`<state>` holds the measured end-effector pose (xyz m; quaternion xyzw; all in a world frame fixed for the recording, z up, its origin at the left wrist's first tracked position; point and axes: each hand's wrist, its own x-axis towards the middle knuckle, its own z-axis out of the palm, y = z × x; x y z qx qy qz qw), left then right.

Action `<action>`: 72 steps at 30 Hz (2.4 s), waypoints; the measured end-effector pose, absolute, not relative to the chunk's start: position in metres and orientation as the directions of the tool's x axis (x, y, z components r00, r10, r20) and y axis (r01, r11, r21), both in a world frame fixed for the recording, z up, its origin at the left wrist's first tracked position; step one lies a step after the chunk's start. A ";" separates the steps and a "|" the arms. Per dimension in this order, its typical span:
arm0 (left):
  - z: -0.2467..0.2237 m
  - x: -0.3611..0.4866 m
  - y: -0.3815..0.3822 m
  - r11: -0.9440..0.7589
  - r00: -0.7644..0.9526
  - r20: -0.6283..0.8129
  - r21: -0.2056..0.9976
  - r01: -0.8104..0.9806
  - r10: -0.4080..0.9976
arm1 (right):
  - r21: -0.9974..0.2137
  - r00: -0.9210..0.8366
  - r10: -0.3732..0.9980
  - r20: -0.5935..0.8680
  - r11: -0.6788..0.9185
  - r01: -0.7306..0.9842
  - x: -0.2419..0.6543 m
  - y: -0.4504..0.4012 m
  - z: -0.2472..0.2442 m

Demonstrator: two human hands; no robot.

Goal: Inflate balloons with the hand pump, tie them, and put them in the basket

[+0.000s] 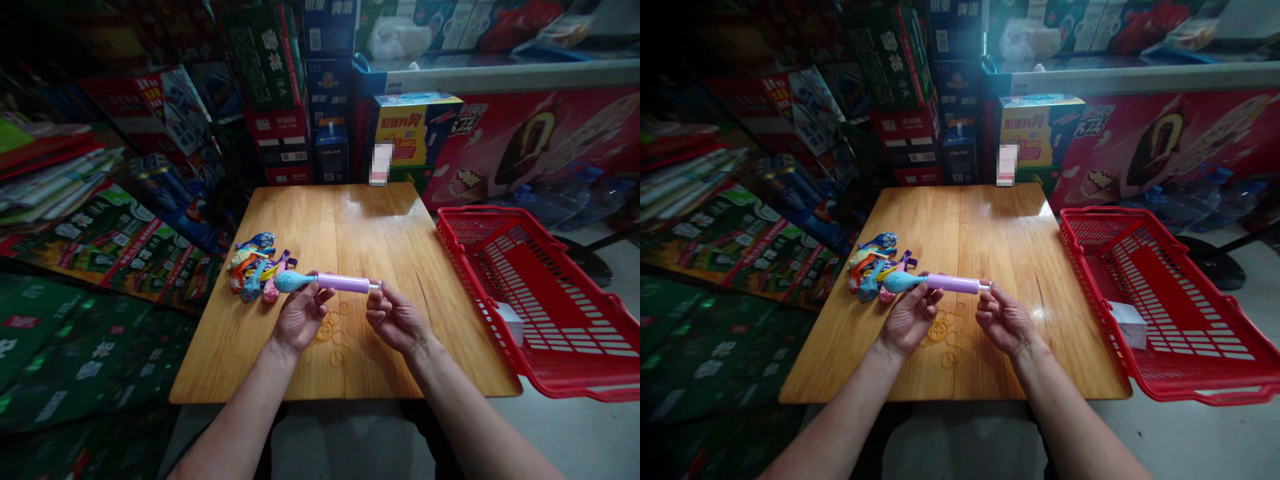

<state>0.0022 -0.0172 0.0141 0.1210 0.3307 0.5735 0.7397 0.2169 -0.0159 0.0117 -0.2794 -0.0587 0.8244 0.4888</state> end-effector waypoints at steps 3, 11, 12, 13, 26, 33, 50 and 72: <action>0.014 0.001 -0.012 0.279 0.077 -0.362 0.548 -0.789 0.929 | -0.393 -0.363 0.846 -0.391 -0.510 -0.765 0.213 -0.017 0.014; 0.021 -0.015 -0.002 0.153 -0.061 -0.344 0.562 -0.812 0.937 | -0.375 -0.251 0.897 -0.364 -0.388 -0.842 0.237 -0.005 0.026; 0.020 -0.016 -0.003 0.160 -0.050 -0.337 0.565 -0.809 0.940 | -0.379 -0.258 0.894 -0.366 -0.396 -0.836 0.237 -0.005 0.026; 0.020 -0.016 -0.005 0.177 -0.029 -0.334 0.568 -0.804 0.942 | -0.382 -0.278 0.884 -0.375 -0.421 -0.823 0.236 -0.007 0.026; 0.014 0.001 -0.014 0.255 0.089 -0.318 0.528 -0.810 0.944 | -0.149 -0.451 0.809 -0.377 -0.534 -0.832 0.216 -0.014 0.015; 0.020 -0.019 -0.003 0.121 -0.027 -0.246 0.566 -0.816 0.969 | -0.123 -0.373 0.878 -0.301 -0.423 -0.898 0.239 -0.008 0.024; 0.020 -0.011 -0.008 0.164 -0.020 -0.316 0.545 -0.822 0.948 | -0.169 -0.431 0.841 -0.326 -0.500 -0.849 0.218 -0.014 0.022; 0.020 -0.011 -0.014 0.202 0.051 -0.280 0.544 -0.815 0.959 | -0.207 -0.397 0.853 -0.338 -0.479 -0.853 0.218 -0.016 0.024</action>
